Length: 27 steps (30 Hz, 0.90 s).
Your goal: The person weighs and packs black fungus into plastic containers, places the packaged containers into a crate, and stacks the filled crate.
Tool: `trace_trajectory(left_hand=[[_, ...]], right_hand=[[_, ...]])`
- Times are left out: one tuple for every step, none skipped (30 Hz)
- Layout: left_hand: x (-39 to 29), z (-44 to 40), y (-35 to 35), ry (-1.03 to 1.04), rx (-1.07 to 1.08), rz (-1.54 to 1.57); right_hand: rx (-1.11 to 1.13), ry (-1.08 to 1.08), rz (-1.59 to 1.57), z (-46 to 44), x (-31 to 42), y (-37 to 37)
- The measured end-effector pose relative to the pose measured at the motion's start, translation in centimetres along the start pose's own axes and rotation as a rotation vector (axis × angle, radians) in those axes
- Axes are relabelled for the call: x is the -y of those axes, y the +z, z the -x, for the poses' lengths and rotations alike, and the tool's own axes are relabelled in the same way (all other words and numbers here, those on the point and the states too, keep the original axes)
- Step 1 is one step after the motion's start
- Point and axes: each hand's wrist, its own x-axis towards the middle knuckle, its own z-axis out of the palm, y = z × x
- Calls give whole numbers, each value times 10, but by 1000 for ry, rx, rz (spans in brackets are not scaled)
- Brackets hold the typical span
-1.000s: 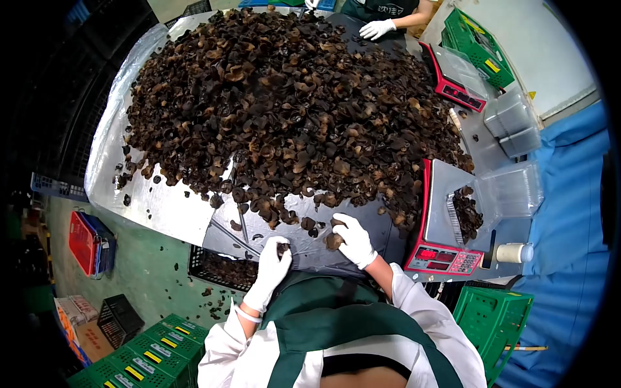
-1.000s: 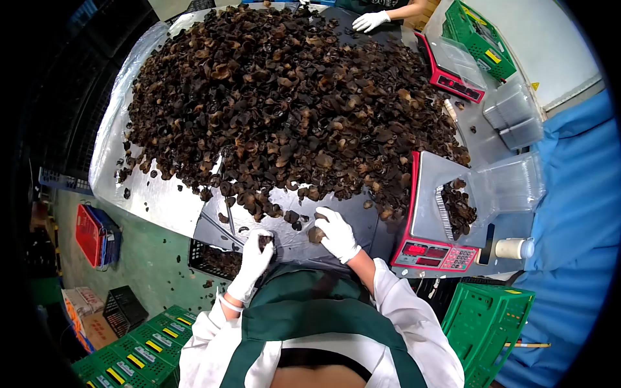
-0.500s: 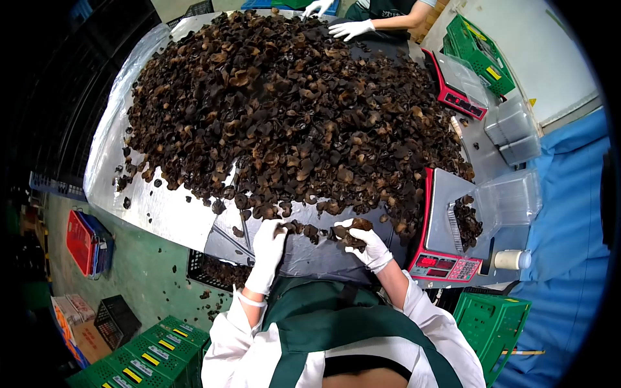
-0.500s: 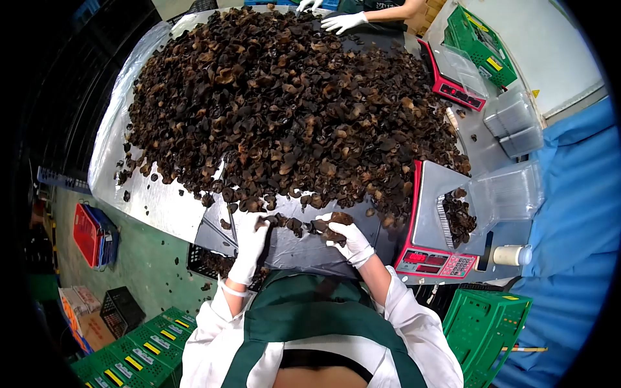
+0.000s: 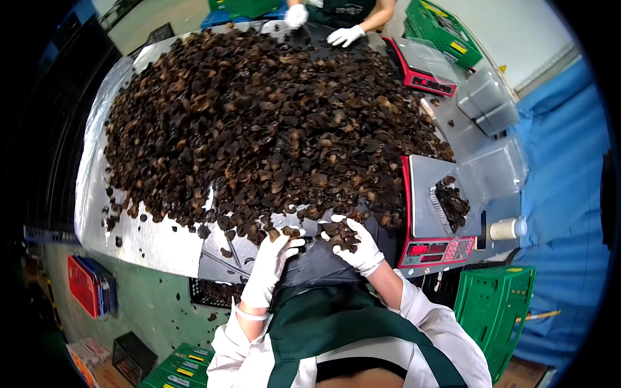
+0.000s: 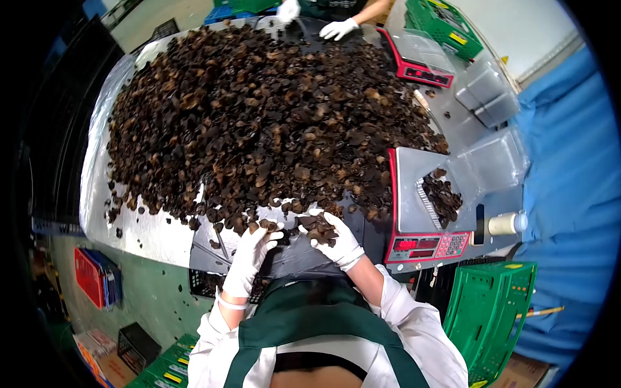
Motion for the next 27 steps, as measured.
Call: trace_trajectory(left_hand=[[0,-3,6,-16,21,-9],[0,-7,13,-48,5,-5],[2,-10,21,-81,-12,-2],[6,-13,29,-55,-27,3],[10,-15,38,-28,-43,10],[11,-15,49,-9,-34,21],[12,-17,59,12,-25,33],[18,-21,60,11,-14,52],[23,-25,63,12,-2,70],[28,-30,67,-10,3,98],[32,-35,71,-15,25,86],[36,-42,76,-15,61,47],[37,-49,89,-15,103,9],[37,-54,103,-30,111,-23],[39,-57,124,-44,120,24],[41,-60,145,-12,157,-17],[40,-63,168,20,190,-58],[38,-66,191,34,197,-202],[38,-71,213,54,199,-345],[46,-79,233,103,188,-393],[49,-86,253,216,218,-544],[62,-103,259,296,213,-705],[78,-123,264,375,206,-866],[86,-135,278,476,251,-931],[95,-144,292,577,295,-994],[108,-154,300,722,333,-1013],[122,-175,297,859,354,-1138]], right_hand=[[42,-5,-35,4,0,0],[127,-13,-98,5,0,-11],[43,-52,-36,12,0,-2],[11,-83,5,17,0,0],[-22,-110,47,20,0,4],[-85,-145,128,27,2,15],[-131,-183,182,33,2,24],[-143,-197,167,36,4,23],[-153,-211,153,39,8,21],[-113,-209,107,42,14,19],[-48,-214,69,47,19,16],[-3,-216,16,52,27,14],[44,-221,-33,57,35,11],[103,-237,-60,62,46,5],[85,-277,25,71,59,7],[18,-320,77,83,73,9],[-50,-360,124,98,88,21],[-109,-378,69,110,106,23],[-91,-448,88,124,123,19],[-62,-514,150,138,142,19],[-36,-577,212,150,160,21],[-161,-641,218,158,175,33],[-289,-702,220,167,190,42],[-222,-689,310,173,211,15],[-245,-679,358,174,227,6],[-301,-677,323,173,236,-3],[-356,-674,289,172,242,-3]])
